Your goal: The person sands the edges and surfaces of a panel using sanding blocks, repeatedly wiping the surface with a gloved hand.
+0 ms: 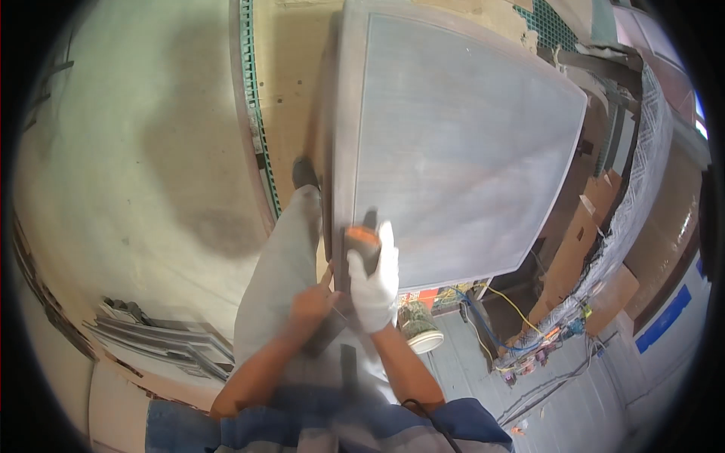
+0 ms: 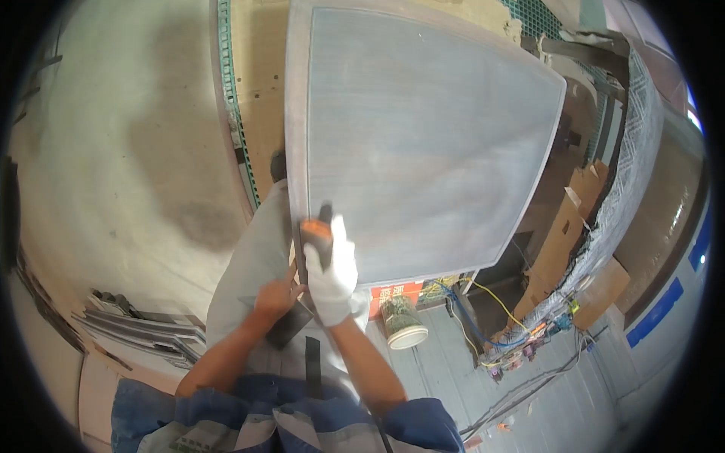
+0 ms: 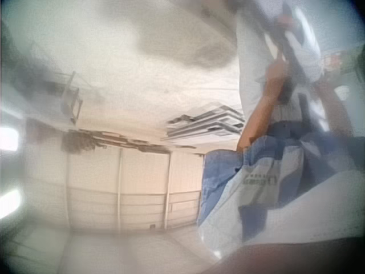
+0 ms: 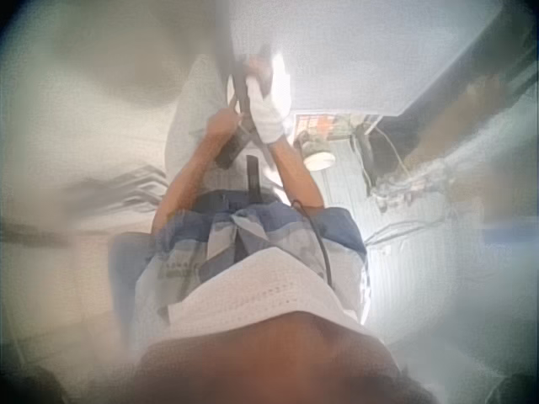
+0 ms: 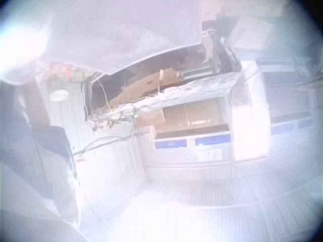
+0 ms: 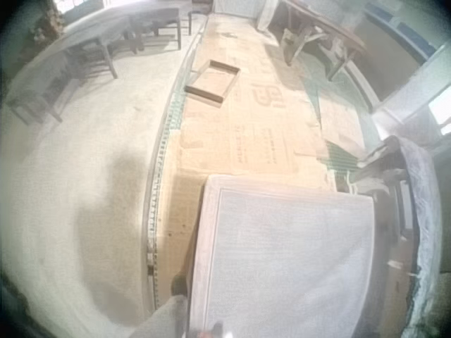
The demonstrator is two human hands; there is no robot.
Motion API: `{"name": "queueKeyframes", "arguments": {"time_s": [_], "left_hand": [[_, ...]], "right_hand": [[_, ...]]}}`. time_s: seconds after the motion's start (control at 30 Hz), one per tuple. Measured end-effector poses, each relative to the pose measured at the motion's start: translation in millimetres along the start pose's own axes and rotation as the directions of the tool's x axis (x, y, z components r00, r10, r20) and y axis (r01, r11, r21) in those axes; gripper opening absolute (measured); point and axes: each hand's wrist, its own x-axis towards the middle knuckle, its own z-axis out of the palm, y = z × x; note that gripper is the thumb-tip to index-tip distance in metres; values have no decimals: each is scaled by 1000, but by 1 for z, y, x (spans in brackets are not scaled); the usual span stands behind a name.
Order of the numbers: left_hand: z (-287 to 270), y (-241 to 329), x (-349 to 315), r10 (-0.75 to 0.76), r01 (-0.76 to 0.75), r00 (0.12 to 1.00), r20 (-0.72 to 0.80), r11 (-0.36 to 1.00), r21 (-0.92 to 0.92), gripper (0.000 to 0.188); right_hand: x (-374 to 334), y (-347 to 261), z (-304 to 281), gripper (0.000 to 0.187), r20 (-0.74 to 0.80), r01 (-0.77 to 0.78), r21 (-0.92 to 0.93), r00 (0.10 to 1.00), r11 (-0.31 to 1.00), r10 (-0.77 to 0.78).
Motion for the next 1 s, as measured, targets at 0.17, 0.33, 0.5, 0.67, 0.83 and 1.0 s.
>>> {"name": "queueKeyframes", "arguments": {"time_s": [0.17, 0.33, 0.5, 0.67, 0.83, 1.0], "left_hand": [[2, -5, 6, -43, 44, 999, 13, 996, -76, 91], [4, 0, 6, 32, -39, 999, -29, 964, -264, 81], [9, -12, 15, 33, -81, 996, -87, 772, -630, 73], [11, -15, 19, 26, -132, 983, -183, 791, -597, 69], [13, -29, 40, 155, -233, 972, -178, 765, -601, 74], [7, -28, 33, 88, -188, 972, -218, 846, -499, 89]], "right_hand": [[53, -27, 7, 72, -114, 256, 136, 964, 957, -242], [110, -71, -9, 70, -255, 341, -5, 909, 940, -331], [-59, 93, 28, 70, -209, 379, -25, 903, 925, -376], [-12, 36, 12, 79, -176, 307, 48, 939, 951, -294], [3, 39, -10, 93, -197, 247, 234, 959, 940, -203], [-5, 134, -138, 88, 432, 731, -462, 680, 503, -592]]}}
